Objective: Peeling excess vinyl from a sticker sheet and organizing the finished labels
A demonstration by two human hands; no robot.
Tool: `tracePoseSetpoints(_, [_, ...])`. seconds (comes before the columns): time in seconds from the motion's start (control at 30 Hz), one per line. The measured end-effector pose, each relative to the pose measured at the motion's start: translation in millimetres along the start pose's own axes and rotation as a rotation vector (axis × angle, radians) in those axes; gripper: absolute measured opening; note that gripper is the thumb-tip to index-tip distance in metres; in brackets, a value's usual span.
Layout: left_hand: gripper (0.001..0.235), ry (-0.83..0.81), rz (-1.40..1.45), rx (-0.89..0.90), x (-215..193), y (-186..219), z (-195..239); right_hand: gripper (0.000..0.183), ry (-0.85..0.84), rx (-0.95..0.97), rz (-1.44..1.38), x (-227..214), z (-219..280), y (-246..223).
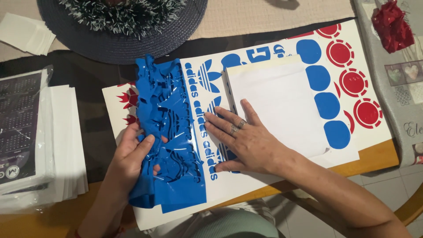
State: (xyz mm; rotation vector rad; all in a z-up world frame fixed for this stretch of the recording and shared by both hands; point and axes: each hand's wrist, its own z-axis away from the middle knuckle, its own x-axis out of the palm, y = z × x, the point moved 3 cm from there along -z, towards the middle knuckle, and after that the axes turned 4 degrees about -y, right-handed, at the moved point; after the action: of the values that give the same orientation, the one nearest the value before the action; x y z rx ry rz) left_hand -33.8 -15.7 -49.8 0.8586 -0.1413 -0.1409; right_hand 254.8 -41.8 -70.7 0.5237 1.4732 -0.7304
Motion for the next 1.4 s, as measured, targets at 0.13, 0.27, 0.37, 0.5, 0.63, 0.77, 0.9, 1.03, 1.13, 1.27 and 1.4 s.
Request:
tracePoseSetpoints(0.13, [0.052,0.017,-0.025,-0.017,-2.6,-1.2,-1.5,0.101,0.003,-0.004,0.019,0.5,0.1,0.4])
tracePoseSetpoints(0.27, [0.053,-0.017,-0.017,0.019,-7.8,-5.9,-6.7,0.102,-0.004,0.001,0.016,1.6,-0.1,0.6])
tracePoseSetpoints(0.37, [0.053,-0.008,-0.03,0.016,-7.1,-2.6,-4.4,0.102,-0.002,0.001,0.022,1.6,0.0,0.3])
tracePoseSetpoints(0.5, [0.05,-0.024,-0.015,0.058,-13.4,-9.6,-10.0,0.103,0.005,-0.007,0.031,1.8,0.4,1.2])
tracePoseSetpoints(0.63, [0.047,-0.015,-0.017,0.062,-14.2,-6.6,-7.6,0.104,0.014,-0.004,0.035,1.1,0.0,0.7])
tracePoseSetpoints(0.77, [0.058,-0.017,-0.004,0.027,-18.1,-9.6,-9.0,0.102,0.005,-0.002,0.02,0.8,-0.5,0.6])
tracePoseSetpoints(0.9, [0.052,-0.029,0.048,0.07,-20.2,-13.6,-11.3,0.103,0.029,-0.008,0.042,-0.5,0.8,-0.6])
tracePoseSetpoints(1.03, [0.053,-0.037,0.03,0.017,-11.7,4.4,-8.2,0.102,-0.016,-0.021,0.109,-20.0,-11.3,3.4])
tracePoseSetpoints(1.13, [0.063,0.009,0.096,-0.156,-5.1,15.1,-3.7,0.081,-0.156,-0.021,-0.038,-55.8,-41.8,10.7])
tracePoseSetpoints(1.27, [0.079,-0.001,-0.113,0.032,10.6,41.3,12.9,0.039,-0.205,0.213,0.146,-77.8,-103.0,45.9])
tracePoseSetpoints(1.4, [0.086,0.056,-0.154,-0.005,28.2,78.3,37.4,0.024,0.014,0.257,0.157,-39.0,-149.5,87.9])
